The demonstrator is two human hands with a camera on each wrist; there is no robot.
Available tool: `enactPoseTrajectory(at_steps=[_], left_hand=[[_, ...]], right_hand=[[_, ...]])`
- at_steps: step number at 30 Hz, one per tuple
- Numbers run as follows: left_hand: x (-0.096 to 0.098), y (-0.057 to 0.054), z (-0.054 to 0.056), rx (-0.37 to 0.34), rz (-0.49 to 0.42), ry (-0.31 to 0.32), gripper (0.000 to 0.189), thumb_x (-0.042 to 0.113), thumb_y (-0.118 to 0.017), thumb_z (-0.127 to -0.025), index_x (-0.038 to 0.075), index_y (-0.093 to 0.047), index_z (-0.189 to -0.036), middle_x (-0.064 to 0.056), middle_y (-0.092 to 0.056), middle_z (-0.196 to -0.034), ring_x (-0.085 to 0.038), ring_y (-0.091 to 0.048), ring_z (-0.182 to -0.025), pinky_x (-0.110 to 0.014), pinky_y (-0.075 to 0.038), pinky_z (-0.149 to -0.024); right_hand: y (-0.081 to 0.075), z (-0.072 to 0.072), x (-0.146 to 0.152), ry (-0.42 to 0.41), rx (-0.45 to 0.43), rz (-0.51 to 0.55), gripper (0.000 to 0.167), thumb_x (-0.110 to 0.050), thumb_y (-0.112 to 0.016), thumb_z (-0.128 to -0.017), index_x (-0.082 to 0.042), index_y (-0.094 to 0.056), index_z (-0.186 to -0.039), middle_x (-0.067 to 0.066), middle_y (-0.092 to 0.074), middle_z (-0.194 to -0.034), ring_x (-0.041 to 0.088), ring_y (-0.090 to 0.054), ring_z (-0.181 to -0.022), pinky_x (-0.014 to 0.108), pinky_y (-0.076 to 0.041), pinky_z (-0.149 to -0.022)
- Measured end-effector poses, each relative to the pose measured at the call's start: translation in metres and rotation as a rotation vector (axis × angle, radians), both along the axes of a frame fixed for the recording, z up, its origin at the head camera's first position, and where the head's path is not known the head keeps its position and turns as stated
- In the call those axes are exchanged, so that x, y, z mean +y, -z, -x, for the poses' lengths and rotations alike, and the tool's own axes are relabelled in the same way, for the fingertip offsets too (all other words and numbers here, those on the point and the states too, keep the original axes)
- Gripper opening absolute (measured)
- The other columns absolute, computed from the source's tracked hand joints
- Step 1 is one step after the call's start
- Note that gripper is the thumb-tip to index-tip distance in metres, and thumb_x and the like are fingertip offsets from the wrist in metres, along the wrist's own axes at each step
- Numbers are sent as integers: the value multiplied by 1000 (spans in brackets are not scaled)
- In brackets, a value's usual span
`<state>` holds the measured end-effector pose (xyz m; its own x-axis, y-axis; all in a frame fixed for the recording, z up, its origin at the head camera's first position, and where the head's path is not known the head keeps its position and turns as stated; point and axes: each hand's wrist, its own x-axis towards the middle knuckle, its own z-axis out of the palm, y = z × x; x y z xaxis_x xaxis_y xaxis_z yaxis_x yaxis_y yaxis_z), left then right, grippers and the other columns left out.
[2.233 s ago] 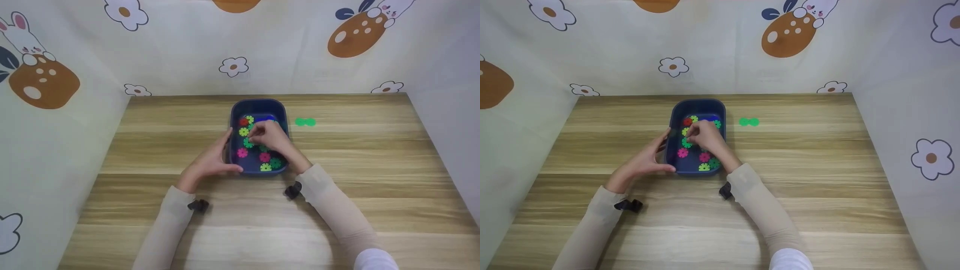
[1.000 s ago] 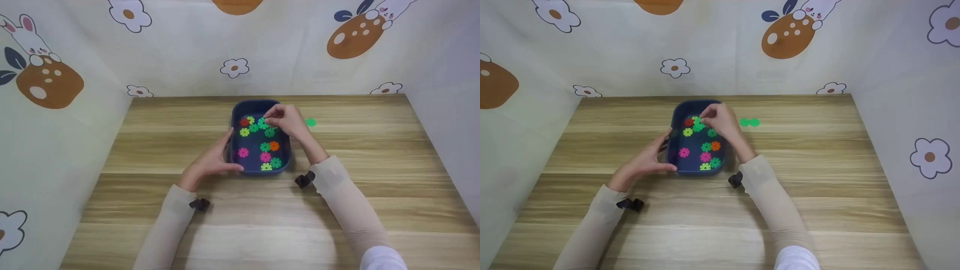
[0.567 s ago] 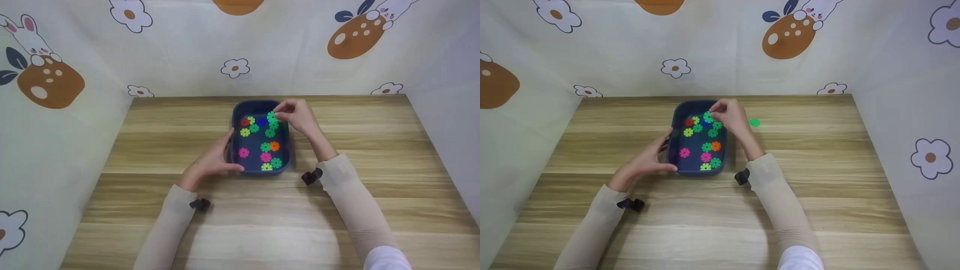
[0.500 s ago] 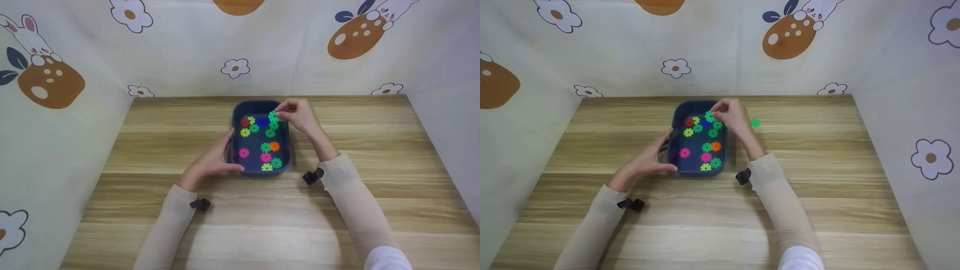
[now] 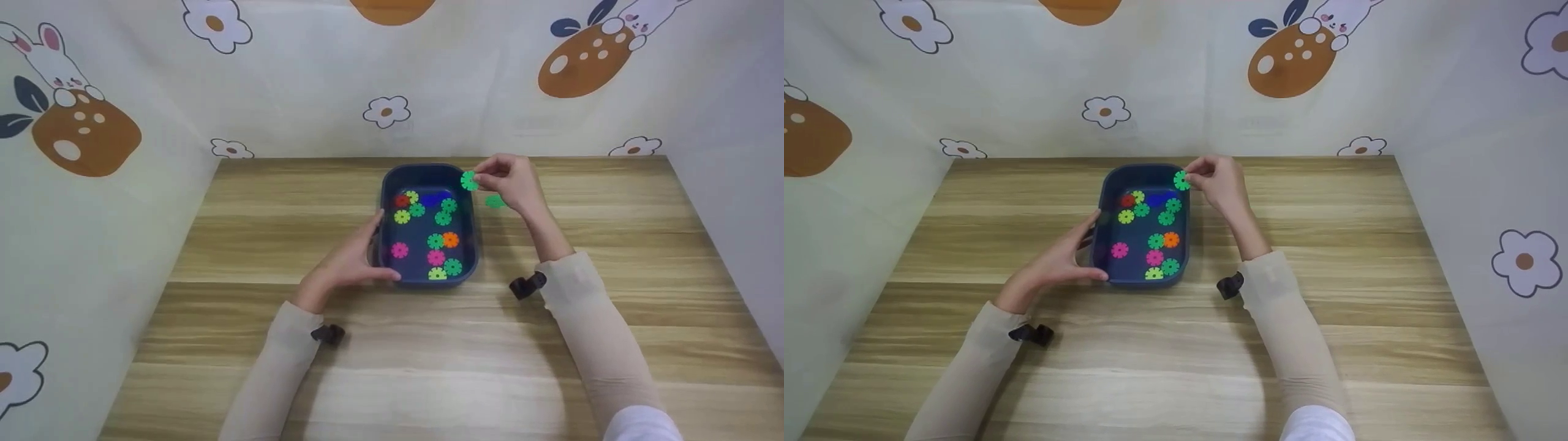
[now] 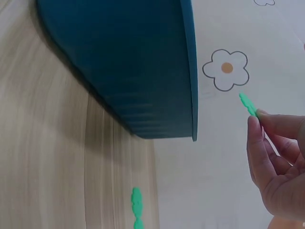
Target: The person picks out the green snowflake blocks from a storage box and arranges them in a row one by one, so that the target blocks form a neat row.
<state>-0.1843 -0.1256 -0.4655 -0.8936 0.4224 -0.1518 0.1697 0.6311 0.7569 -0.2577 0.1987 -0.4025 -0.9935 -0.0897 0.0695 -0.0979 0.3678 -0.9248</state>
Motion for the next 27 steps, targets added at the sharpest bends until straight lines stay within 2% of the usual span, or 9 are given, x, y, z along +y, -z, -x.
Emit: enactPoseTrajectory(at_steps=[11, 20, 27], left_hand=[[1, 0, 1, -13, -2, -1, 127, 46, -89, -71, 27, -3, -162, -5, -12, -169, -27, -18, -155, -49, -21, -126], [1, -2, 0, -15, 15, -4, 127, 48, -88, -70, 27, -3, -162, -6, -13, -169, -27, -19, -155, -50, -22, -125], [0, -1, 0, -13, -1, 3, 126, 48, -88, -70, 28, -4, -162, -4, -14, -169, -27, -20, -154, -51, -23, -125]], right_hand=[[3, 7, 23, 63, -12, 68, 26, -5, -71, -90, 14, -67, -108, -11, -68, -77, 1, -68, -70, 17, -60, -69], [11, 11, 45, 126, -54, 94, 19, -2, -69, -91, 9, -66, -106, -9, -66, -79, 2, -68, -73, 16, -59, -71], [19, 13, 61, 184, -78, 105, 17, 1, -67, -91, 9, -65, -106, -9, -66, -79, 1, -67, -72, 15, -59, -70]])
